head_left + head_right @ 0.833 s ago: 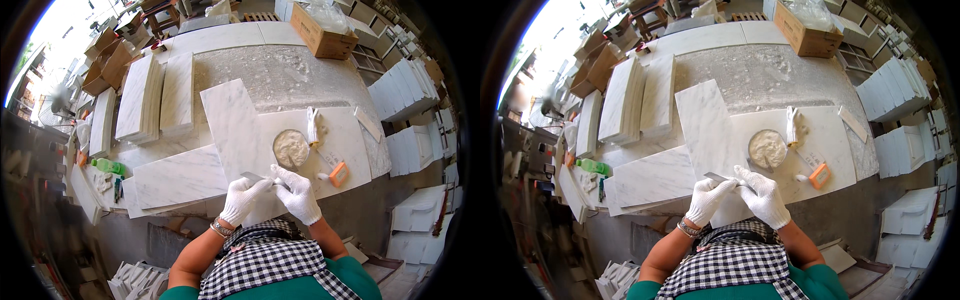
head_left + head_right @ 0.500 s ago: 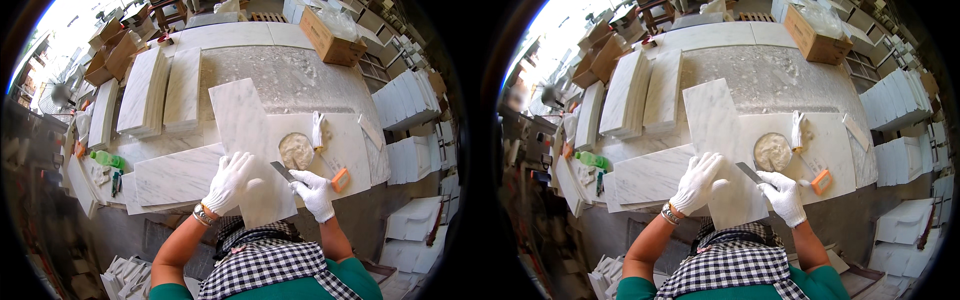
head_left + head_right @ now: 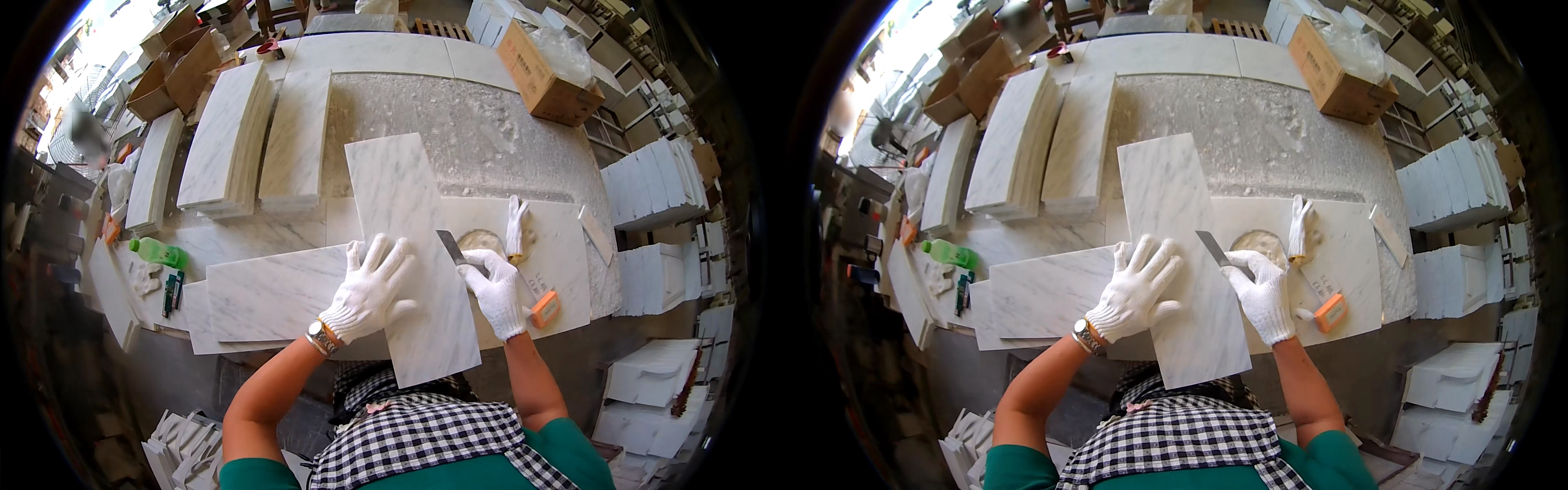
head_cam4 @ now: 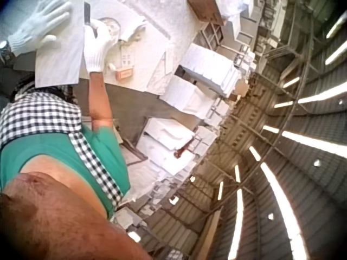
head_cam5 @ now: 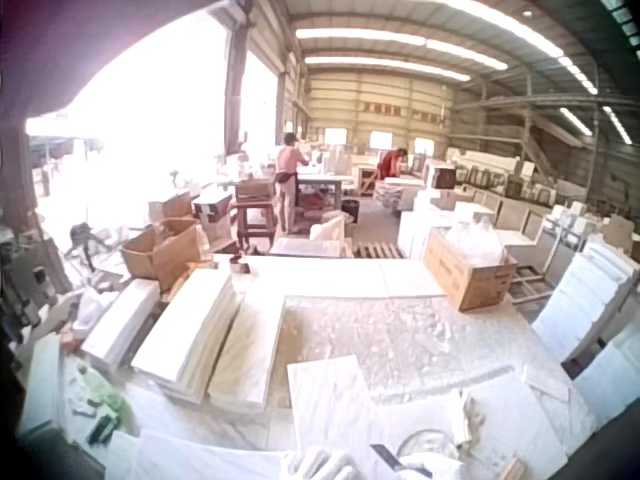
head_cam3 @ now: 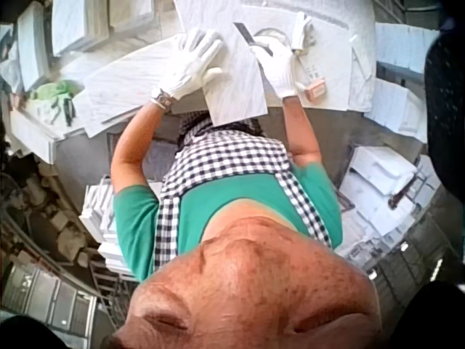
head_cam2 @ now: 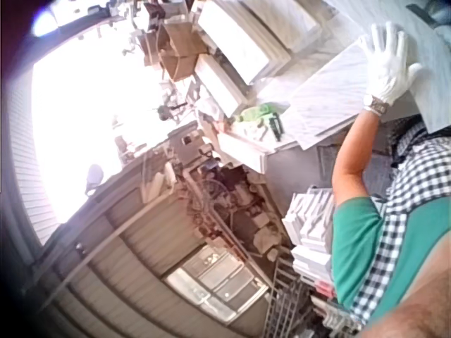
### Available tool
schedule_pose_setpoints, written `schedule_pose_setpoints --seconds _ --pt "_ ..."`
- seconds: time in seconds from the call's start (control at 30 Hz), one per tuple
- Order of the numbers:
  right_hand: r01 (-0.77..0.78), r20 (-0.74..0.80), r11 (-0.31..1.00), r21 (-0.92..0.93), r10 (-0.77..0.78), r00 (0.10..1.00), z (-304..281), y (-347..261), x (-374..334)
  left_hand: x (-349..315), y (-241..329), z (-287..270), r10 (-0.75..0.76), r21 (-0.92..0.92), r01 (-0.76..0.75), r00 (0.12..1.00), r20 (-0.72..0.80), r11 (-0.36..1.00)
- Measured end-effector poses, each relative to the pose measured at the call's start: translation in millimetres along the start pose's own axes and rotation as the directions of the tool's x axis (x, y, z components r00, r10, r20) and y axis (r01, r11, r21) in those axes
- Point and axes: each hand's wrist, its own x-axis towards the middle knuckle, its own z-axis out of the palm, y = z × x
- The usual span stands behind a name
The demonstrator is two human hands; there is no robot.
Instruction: The person uses a metal scraper to remove excess paste from the surface of a white marble slab, then uses an orange sponge to wipe the slab clean. The person repeats this process on multiple slabs, handling them one at a time.
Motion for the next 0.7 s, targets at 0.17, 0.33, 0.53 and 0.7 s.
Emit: schedule_pose_setpoints --seconds 0.17,0.33,0.53,0.7 --pt "0.419 0.081 0.854 -0.309 -0.415 0.906 51 -25 66 -33 -14 -1 -0.341 0.003 0.344 0.931 -0.131 0.939" --pt "0.629 0.27 0.539 -0.561 -0.599 0.754 80 -28 110 -34 -31 5 -0.473 0.039 0.485 0.866 -0.163 0.874" --pt "0.663 0.419 0.597 -0.451 -0.515 0.748 72 -29 112 -34 -34 5 -0.497 -0.002 0.504 0.851 -0.169 0.864" --pt "0.668 0.401 0.536 -0.516 -0.538 0.741 81 -29 121 -32 -33 4 -0.473 0.015 0.484 0.861 -0.187 0.875"
